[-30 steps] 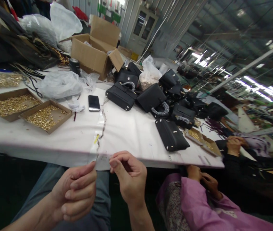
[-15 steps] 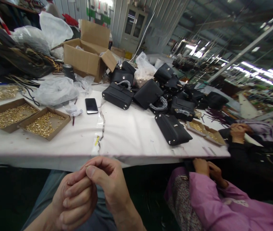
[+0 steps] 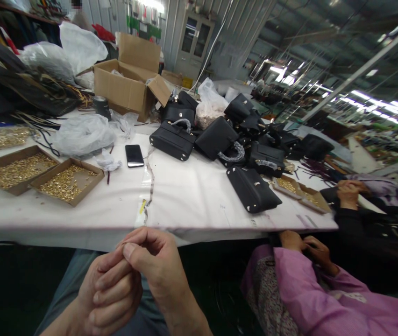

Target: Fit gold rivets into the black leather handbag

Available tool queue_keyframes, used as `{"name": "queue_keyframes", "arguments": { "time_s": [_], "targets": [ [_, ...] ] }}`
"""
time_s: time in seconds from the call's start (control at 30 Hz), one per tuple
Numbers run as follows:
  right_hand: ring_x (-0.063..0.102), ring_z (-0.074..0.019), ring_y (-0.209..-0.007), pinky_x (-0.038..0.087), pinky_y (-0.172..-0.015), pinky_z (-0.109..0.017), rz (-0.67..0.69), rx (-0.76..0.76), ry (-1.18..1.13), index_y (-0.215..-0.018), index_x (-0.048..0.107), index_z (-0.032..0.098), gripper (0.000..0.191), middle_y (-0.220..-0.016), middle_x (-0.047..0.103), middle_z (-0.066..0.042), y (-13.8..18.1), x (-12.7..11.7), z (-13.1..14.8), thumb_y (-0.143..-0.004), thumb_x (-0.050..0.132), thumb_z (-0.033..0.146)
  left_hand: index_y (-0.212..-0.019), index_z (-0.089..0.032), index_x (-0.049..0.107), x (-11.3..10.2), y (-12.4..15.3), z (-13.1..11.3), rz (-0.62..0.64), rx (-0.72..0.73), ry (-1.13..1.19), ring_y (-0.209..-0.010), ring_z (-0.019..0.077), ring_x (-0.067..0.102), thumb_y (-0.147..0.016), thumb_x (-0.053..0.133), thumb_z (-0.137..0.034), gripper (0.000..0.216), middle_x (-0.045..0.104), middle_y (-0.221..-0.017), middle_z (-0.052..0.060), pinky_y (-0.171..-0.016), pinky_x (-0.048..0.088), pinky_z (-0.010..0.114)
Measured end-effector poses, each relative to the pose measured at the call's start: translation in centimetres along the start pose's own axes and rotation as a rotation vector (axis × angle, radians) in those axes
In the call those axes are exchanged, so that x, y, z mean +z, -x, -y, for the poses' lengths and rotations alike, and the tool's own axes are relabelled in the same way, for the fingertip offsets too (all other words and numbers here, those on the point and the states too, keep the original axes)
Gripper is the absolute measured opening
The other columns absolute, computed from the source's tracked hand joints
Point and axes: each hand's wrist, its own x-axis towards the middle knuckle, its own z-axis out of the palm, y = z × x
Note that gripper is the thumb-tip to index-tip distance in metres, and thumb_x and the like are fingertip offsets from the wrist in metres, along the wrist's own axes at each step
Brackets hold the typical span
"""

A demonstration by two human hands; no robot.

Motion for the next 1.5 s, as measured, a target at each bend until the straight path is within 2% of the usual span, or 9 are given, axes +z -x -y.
{"name": "queue_keyframes", "arguments": {
  "time_s": [0.1, 0.2, 0.33, 0.4, 0.5, 0.67, 0.97, 1.33, 1.5],
  "targets": [
    [0.065, -0.0163, -0.083, 0.057, -0.075, -0.025, -0.085, -0.106, 0.008, -0.107, 0.079, 0.021, 0.021, -0.097, 0.072, -0.004, -0.1, -0.3, -0.1, -0.090, 0.088, 0.031, -0.059, -0.021, 0.050, 0.6, -0.3, -0.5, -0.078, 0.116, -0.236, -0.028, 0.0093, 0.023, -0.113, 0.049, -0.050, 0.061, 0.029, -0.041, -0.007, -0.034, 0.034, 0.023],
    [0.064, -0.0169, -0.090, 0.058, -0.080, -0.025, -0.148, -0.221, 0.073, -0.101, 0.075, 0.021, 0.019, -0.101, 0.068, -0.004, 0.3, -0.3, 0.3, -0.093, 0.089, 0.031, -0.064, -0.018, 0.054, 1.3, -0.3, -1.6, -0.261, 0.317, -0.642, -0.034, 0.0080, 0.029, -0.113, 0.052, -0.056, 0.062, 0.032, -0.043, -0.007, -0.037, 0.030, 0.019],
    [0.065, -0.0177, -0.078, 0.059, -0.072, -0.029, 0.028, -0.106, -0.032, -0.094, 0.072, 0.019, 0.023, -0.091, 0.066, -0.004, 1.1, 0.2, 0.7, -0.098, 0.084, 0.038, -0.068, -0.017, 0.057, 1.7, 0.2, -2.9, -0.595, 0.374, -1.121, -0.045, 0.0086, 0.043, -0.108, 0.062, -0.064, 0.062, 0.047, -0.048, -0.002, -0.046, 0.034, 0.019],
    [0.062, -0.0158, -0.074, 0.055, -0.068, -0.027, 0.044, -0.075, -0.074, -0.093, 0.074, 0.018, 0.025, -0.088, 0.067, -0.005, 1.0, 0.2, 0.5, -0.101, 0.082, 0.040, -0.069, -0.016, 0.057, 1.7, 0.3, -3.2, -0.682, 0.366, -1.234, -0.047, 0.0086, 0.046, -0.107, 0.060, -0.068, 0.064, 0.059, -0.054, 0.002, -0.048, 0.035, 0.019],
    [0.057, -0.0135, -0.071, 0.048, -0.065, -0.025, 0.002, -0.046, -0.106, -0.093, 0.076, 0.016, 0.028, -0.082, 0.067, -0.004, 0.7, 0.0, -0.3, -0.102, 0.081, 0.041, -0.067, -0.017, 0.055, 1.4, 0.3, -3.1, -0.707, 0.358, -1.241, -0.045, 0.0078, 0.044, -0.103, 0.061, -0.075, 0.069, 0.067, -0.061, 0.006, -0.045, 0.032, 0.021],
    [0.057, -0.0135, -0.069, 0.046, -0.065, -0.025, -0.026, 0.018, -0.115, -0.093, 0.074, 0.015, 0.031, -0.078, 0.066, -0.004, 0.4, -0.1, -0.9, -0.106, 0.077, 0.043, -0.068, -0.016, 0.055, 0.8, 0.2, -2.8, -0.684, 0.369, -1.211, -0.042, 0.0065, 0.041, -0.102, 0.063, -0.074, 0.068, 0.065, -0.061, 0.005, -0.042, 0.028, 0.020],
    [0.067, -0.0181, -0.075, 0.059, -0.069, -0.031, -0.021, -0.069, -0.028, -0.098, 0.070, 0.018, 0.028, -0.085, 0.065, -0.003, 0.7, 0.9, -0.4, -0.108, 0.072, 0.044, -0.069, -0.017, 0.054, 0.2, 0.5, -3.3, -0.687, 0.416, -1.295, -0.046, 0.0071, 0.039, -0.105, 0.061, -0.069, 0.064, 0.051, -0.058, -0.001, -0.045, 0.029, 0.021],
    [0.065, -0.0176, -0.087, 0.053, -0.081, -0.030, -0.134, -0.176, 0.387, -0.102, 0.073, 0.021, 0.023, -0.093, 0.069, -0.003, 1.2, -0.1, -0.1, -0.113, 0.064, 0.039, -0.066, -0.017, 0.058, 0.6, 0.9, -4.1, -0.791, 0.396, -1.564, -0.048, 0.0094, 0.038, -0.106, 0.058, -0.070, 0.066, 0.047, -0.052, -0.002, -0.049, 0.027, 0.024],
    [0.068, -0.0186, -0.092, 0.054, -0.085, -0.031, -0.129, -0.179, 0.433, -0.103, 0.073, 0.022, 0.013, -0.099, 0.071, -0.003, 1.0, -0.4, -0.6, -0.109, 0.070, 0.033, -0.062, -0.017, 0.055, 1.0, 1.1, -4.2, -0.842, 0.411, -1.683, -0.050, 0.0096, 0.038, -0.105, 0.058, -0.069, 0.068, 0.047, -0.052, -0.002, -0.050, 0.025, 0.025]
  ]
}}
